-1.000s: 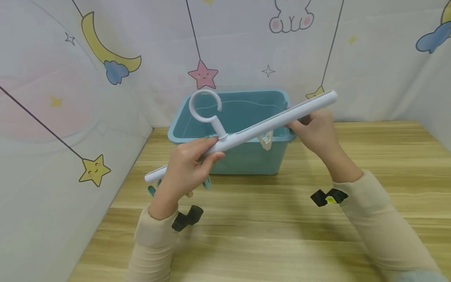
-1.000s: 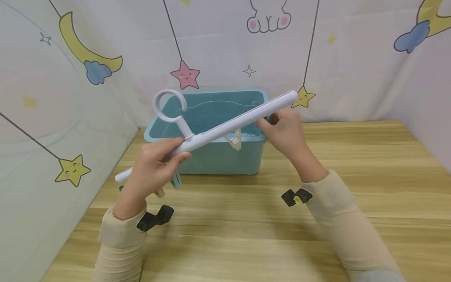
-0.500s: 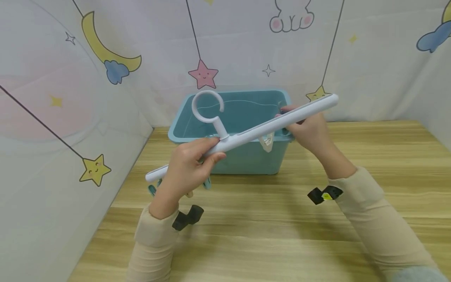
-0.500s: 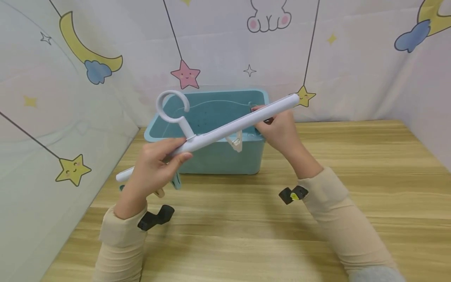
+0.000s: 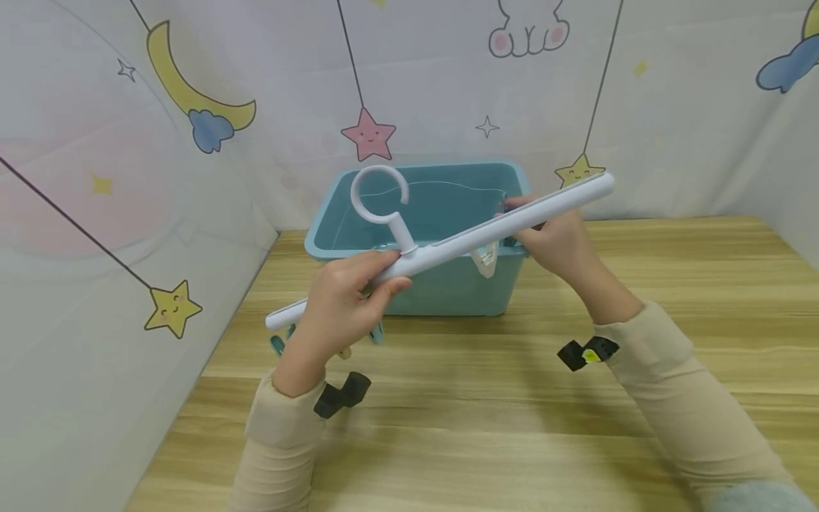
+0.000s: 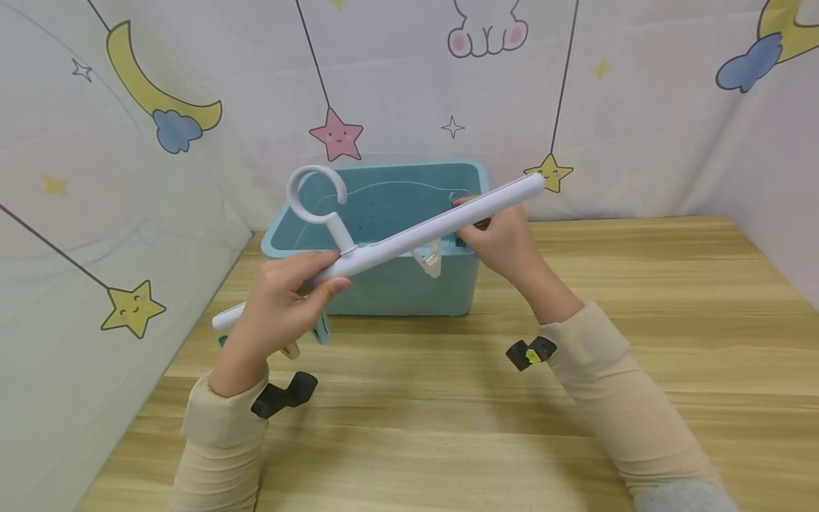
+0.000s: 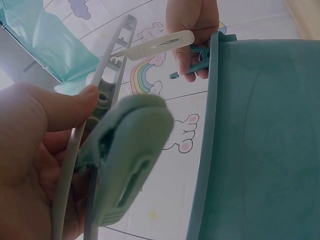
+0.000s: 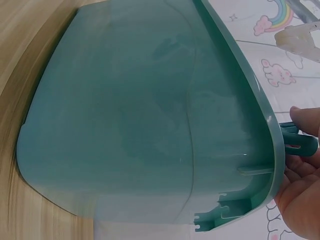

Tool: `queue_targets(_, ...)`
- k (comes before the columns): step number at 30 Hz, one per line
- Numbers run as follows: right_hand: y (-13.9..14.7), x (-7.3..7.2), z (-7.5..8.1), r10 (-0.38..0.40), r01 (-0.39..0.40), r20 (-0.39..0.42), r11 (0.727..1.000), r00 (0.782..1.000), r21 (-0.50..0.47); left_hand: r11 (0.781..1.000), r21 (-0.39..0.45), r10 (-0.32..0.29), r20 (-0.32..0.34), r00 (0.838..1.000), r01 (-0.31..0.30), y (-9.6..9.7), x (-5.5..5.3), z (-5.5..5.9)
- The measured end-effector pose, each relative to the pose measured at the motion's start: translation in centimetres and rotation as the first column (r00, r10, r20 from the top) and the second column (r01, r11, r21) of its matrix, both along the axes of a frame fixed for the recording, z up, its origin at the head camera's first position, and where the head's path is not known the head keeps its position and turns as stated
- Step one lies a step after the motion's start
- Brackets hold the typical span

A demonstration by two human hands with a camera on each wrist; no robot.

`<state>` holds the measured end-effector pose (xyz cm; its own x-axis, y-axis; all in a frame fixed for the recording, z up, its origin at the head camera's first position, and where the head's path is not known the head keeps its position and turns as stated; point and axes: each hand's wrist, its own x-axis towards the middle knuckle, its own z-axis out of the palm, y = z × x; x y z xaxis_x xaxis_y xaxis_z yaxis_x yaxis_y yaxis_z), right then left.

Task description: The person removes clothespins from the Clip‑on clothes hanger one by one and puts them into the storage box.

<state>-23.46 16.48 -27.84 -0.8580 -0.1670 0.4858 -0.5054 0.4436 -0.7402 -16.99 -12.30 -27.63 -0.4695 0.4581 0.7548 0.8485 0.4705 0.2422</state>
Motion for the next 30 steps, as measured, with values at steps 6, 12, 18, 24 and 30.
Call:
queue_targets(6,0.01,-0.03,-0.18,-0.002,0.002,0.006,1.000,1.000,0.025,1.000,-0.015,0.023,0.005,1.000,-0.023,0.02,0.00,-0.06)
queue_targets(12,-0.01,0.02,-0.24,-0.001,0.001,-0.001,0.999,1.000,0.037,0.999,-0.021,0.030,0.006,1.000,-0.030,0.04,0.05,-0.07)
queue_targets(18,-0.06,0.14,-0.28,0.007,-0.007,0.006,0.999,1.000,0.032,1.000,-0.023,0.022,0.006,1.000,-0.022,0.06,0.03,-0.14)
queue_targets(24,0.05,0.33,-0.35,0.010,-0.011,0.019,0.999,1.000,0.030,1.000,-0.022,0.015,0.017,1.000,-0.015,0.05,0.06,-0.20)
queue_targets(30,0.33,0.78,-0.39,0.026,-0.025,0.050,0.999,0.998,-0.025,1.000,-0.025,0.013,0.022,1.000,-0.013,0.04,0.16,-0.09)
